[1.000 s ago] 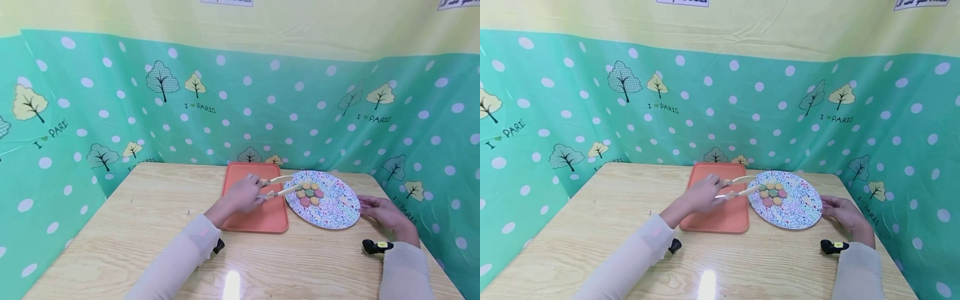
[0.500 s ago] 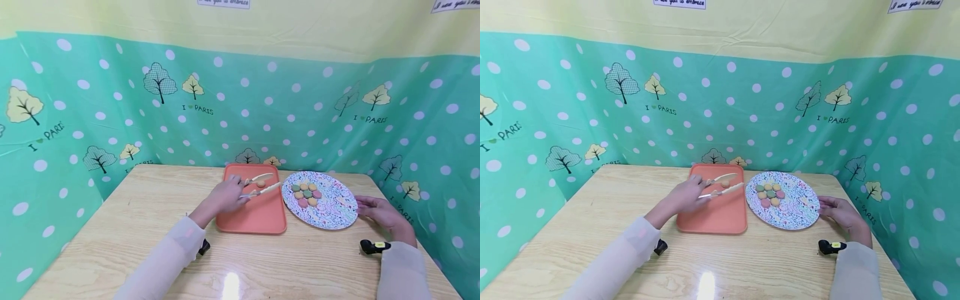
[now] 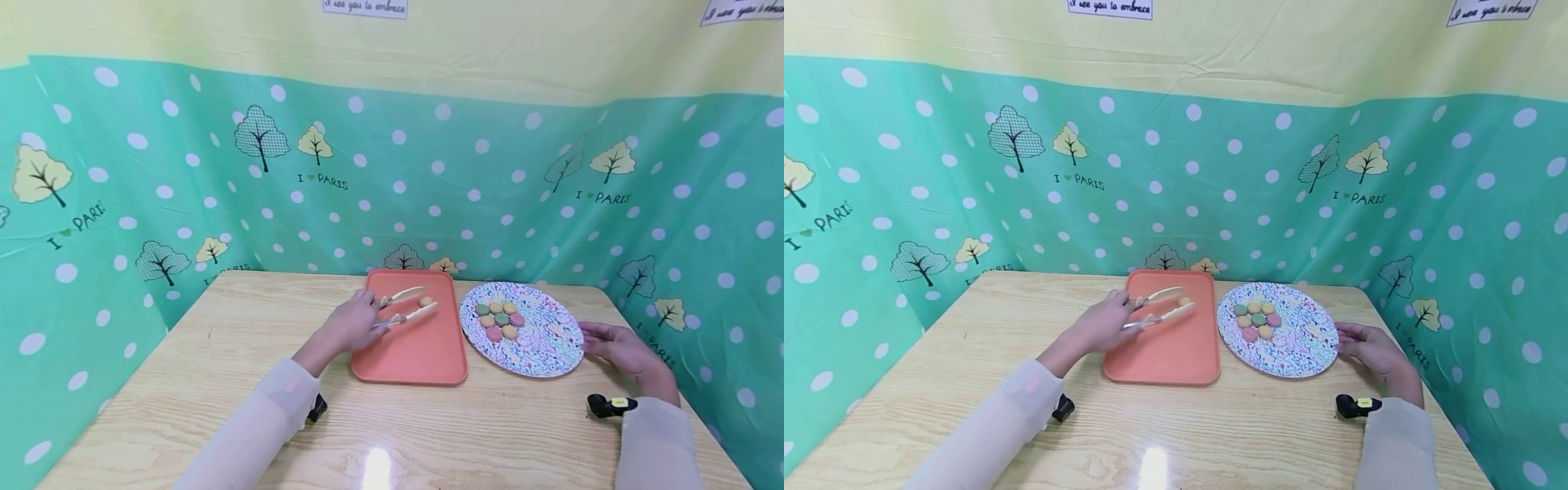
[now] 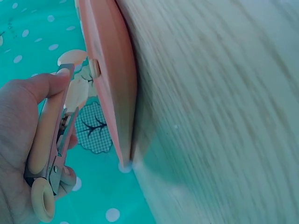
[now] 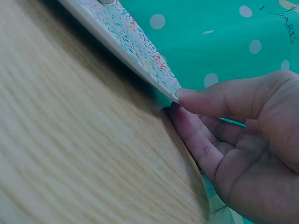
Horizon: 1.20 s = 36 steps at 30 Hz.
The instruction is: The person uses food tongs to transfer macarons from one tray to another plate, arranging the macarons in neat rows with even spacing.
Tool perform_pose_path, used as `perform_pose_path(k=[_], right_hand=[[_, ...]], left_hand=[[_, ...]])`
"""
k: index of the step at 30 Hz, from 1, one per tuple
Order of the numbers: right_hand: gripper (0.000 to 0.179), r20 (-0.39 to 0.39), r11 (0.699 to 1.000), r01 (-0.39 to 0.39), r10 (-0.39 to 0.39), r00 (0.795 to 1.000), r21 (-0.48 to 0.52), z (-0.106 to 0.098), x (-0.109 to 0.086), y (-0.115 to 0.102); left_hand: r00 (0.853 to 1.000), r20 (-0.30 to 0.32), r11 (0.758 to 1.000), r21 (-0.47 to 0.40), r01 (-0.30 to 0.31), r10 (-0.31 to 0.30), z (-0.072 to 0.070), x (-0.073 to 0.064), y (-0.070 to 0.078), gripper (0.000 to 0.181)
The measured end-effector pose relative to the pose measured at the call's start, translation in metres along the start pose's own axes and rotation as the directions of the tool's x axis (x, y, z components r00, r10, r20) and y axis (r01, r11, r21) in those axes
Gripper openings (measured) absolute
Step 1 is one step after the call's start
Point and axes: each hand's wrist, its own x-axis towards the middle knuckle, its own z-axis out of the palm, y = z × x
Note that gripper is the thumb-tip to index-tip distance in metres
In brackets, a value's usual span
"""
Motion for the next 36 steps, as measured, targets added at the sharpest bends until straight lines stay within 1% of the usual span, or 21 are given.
perform_pose_path(k=[4, 11, 17, 29, 36], right_hand=[[0.067, 0.000, 1.000, 0.001, -0.001, 1.000, -0.006, 0.001, 0.000, 0.000], [0.068, 0.001, 1.000, -0.023, 0.023, 1.000, 0.021, 0.002, 0.000, 0.000], [0.067, -0.001, 1.000, -0.016, 0.016, 1.000, 0.000, 0.002, 0.001, 0.000], [0.065, -0.001, 1.000, -0.005, 0.005, 1.000, -0.008, 0.001, 0.000, -0.002], [0.065, -0.005, 1.000, 0.002, -0.002, 1.000, 0.009, 0.001, 0.000, -0.001]], left_hand=[[1.000, 0.007, 1.000, 0.002, 0.010, -0.010, 0.003, 0.001, -0.003, 0.058], [0.999, 0.027, 1.000, -0.010, 0.025, -0.025, 0.008, 0.002, -0.007, 0.057], [0.998, 0.044, 0.999, -0.015, 0.033, -0.033, 0.010, 0.002, -0.007, 0.056], [0.999, 0.035, 0.999, -0.023, 0.037, -0.036, 0.011, 0.003, -0.007, 0.052], [0.998, 0.040, 0.999, -0.015, 0.042, -0.041, 0.009, 0.003, -0.005, 0.049]])
